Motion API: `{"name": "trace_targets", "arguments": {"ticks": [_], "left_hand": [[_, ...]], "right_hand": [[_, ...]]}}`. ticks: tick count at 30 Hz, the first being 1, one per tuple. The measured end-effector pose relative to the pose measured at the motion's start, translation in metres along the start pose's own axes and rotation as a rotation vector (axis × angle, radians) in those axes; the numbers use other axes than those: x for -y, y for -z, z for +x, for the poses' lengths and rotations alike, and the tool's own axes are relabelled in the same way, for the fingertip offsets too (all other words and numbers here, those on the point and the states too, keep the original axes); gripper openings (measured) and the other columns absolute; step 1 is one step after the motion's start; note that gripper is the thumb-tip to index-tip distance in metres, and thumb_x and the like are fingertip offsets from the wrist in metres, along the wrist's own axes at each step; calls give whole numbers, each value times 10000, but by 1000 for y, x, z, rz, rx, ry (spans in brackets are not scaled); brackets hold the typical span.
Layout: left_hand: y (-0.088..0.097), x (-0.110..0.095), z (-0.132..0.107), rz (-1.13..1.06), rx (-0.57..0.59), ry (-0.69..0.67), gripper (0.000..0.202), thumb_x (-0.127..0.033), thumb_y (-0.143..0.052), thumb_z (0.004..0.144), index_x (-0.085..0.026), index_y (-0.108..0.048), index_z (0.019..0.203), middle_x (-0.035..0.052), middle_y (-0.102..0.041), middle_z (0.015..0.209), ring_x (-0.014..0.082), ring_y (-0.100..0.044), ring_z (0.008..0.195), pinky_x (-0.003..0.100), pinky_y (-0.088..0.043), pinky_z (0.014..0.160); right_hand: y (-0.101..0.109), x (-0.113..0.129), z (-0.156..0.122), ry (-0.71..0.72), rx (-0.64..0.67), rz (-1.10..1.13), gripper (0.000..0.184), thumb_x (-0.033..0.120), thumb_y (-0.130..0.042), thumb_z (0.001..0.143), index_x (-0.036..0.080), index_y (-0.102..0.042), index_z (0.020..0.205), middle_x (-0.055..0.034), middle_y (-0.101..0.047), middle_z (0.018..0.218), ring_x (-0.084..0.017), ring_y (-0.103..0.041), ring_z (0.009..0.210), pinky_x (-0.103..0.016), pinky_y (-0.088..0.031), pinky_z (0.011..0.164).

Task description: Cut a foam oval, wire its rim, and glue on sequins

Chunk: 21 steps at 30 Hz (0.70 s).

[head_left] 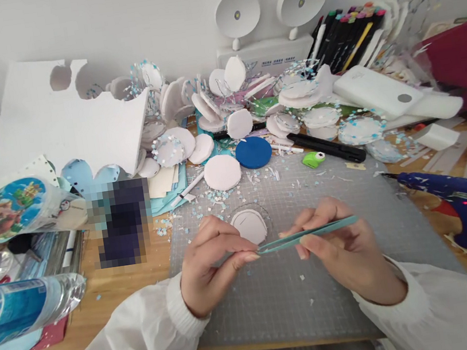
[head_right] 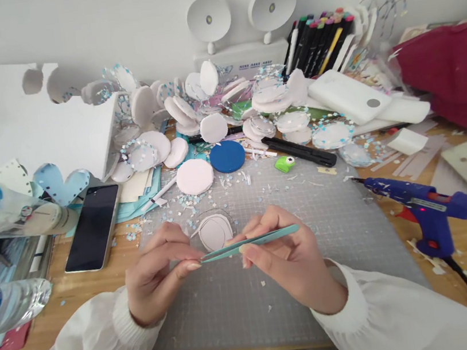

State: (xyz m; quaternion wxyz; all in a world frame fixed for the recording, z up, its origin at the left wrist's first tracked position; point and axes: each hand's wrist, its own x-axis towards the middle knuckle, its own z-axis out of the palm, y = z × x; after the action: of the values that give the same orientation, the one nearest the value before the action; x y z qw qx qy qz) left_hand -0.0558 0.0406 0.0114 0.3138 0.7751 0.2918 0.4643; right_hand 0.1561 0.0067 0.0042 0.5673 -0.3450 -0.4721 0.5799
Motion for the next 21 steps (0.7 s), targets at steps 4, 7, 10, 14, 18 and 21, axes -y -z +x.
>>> {"name": "trace_targets", "arguments": {"ticks": [4, 7, 10, 14, 18, 21], "left_hand": [[1, 1, 0, 9, 15, -24, 51, -215, -650, 846, -174, -669, 870, 33, -625, 740, 147, -552, 704, 307, -442, 687], [1, 1, 0, 11, 22, -40, 45, -201, -652, 843, -169, -669, 869, 39, -632, 742, 150, -552, 707, 311, -438, 687], [1, 1, 1, 12, 21, -28, 49, -206, -646, 846, -176, -673, 873, 37, -635, 737, 150, -558, 705, 304, -448, 684], [2, 0, 1, 14, -16, 3, 62, -201, -621, 858, -180, -675, 879, 35, -641, 709, 141, -553, 660, 283, -451, 635], [5, -8, 0, 27, -72, 47, 128, -195, -565, 884, -183, -688, 851, 12, -657, 645, 108, -518, 528, 245, -415, 524], [7, -25, -2, 41, -101, 165, 197, -222, -532, 905, -196, -714, 832, 18, -702, 684, 120, -597, 569, 235, -447, 542]], "right_hand": [[0, 0, 0, -9, 2, 10, 139, 141, -629, 852, 275, -607, 880, 27, -642, 833, -78, -595, 574, -270, -553, 582], [0, 0, 1, -27, -10, 22, 124, 152, -639, 848, 271, -609, 867, 32, -647, 830, -77, -603, 564, -272, -553, 581], [0, 2, 3, -45, -35, 49, 100, 178, -662, 833, 262, -608, 834, 35, -652, 804, -77, -593, 532, -307, -568, 621], [1, 3, 9, 9, -91, 45, 90, 209, -689, 811, 256, -614, 794, 25, -658, 769, -90, -592, 528, -289, -544, 557], [4, 3, 11, 148, -203, -72, 131, 181, -712, 779, 276, -622, 782, 19, -639, 784, -128, -627, 634, -315, -555, 599], [2, 11, 4, 320, -239, -273, 187, 101, -684, 774, 280, -635, 798, -3, -625, 790, -175, -657, 768, -372, -565, 709]]}}
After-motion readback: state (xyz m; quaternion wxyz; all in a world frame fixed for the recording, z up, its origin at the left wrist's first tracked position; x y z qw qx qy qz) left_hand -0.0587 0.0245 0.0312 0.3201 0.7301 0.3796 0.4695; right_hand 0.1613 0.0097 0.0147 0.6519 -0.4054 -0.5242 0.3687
